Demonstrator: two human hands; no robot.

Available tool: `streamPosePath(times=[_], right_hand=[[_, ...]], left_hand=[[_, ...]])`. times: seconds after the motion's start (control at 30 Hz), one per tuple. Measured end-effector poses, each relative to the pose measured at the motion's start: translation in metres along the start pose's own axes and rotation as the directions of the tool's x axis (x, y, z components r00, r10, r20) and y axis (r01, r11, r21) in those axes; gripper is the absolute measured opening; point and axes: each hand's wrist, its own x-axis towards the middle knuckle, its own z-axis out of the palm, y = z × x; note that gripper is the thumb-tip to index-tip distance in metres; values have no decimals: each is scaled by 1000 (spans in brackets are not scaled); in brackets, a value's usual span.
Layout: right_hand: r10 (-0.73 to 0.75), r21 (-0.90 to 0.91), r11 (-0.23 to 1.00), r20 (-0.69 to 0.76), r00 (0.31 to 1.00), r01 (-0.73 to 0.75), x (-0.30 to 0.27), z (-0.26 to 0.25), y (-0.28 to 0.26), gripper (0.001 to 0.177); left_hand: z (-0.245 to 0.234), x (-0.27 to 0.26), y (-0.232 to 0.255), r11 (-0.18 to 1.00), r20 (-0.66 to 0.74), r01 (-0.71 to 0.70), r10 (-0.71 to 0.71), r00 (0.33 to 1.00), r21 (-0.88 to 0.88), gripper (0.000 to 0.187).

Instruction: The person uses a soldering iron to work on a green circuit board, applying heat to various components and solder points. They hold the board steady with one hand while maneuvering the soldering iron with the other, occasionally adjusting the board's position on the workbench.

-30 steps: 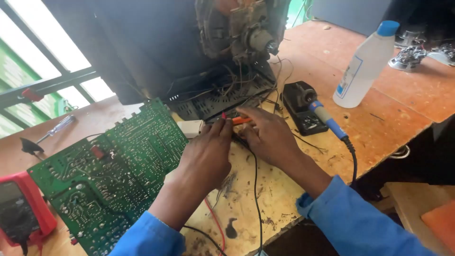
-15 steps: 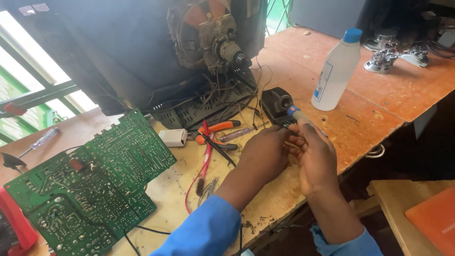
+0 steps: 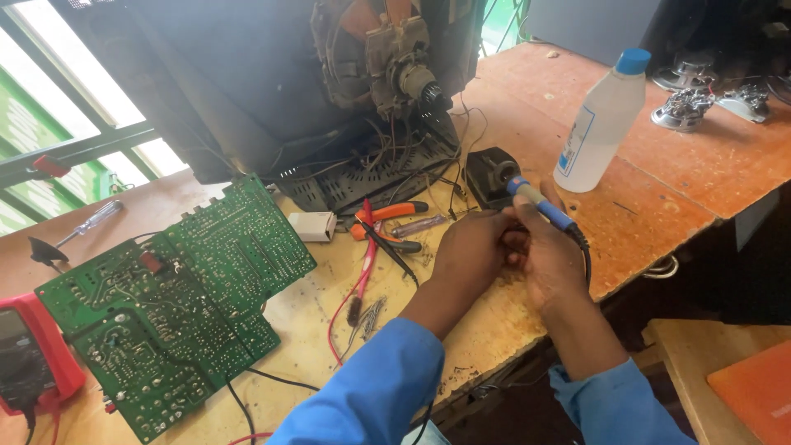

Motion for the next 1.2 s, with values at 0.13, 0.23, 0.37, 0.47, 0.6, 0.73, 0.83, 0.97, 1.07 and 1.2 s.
streamPosePath(times=[0.13,0.23,0.37,0.47,0.6,0.73,0.83,0.97,1.07,1.2], right_hand=[[-176,-297,937,62,983,186,-6,2,-21,53],[-314,-570,762,89,945,306,-20,3,-35,48],[-346,-726,628,62,936,280,-32,4,-36,53],[-463,-762,499,168,870,413,-32,-3,-25,49],[-491,-771,359,324,809,526,-38,-13,-28,44],[-295,-824,461,207,933,328,-48,-13,-43,51],[-224,-881,357,241,944,310,-37,-26,-39,61],[-458,-771,307,395,796,559,-17,-42,-6,57],[-586,-697,168,498,639,697,-9,-45,3,49],[-466,-806,-2,524,713,591,-7,-43,0,40]], left_hand=[[29,14,-15,999,-26,-5,6,1000,40,17],[36,21,-14,992,-108,-39,52,993,118,20],[36,23,-1,994,-93,25,-15,996,103,19],[65,32,-15,997,-185,-29,41,982,69,20],[64,26,-14,997,-193,-40,53,980,72,16],[60,21,-12,999,-170,-30,36,985,37,16],[59,20,-11,998,-173,-63,67,983,28,18],[55,20,-8,999,-139,-37,40,989,23,11],[52,19,-8,1000,-113,-16,17,993,7,10],[48,20,-10,1000,-101,-12,11,995,-14,15]])
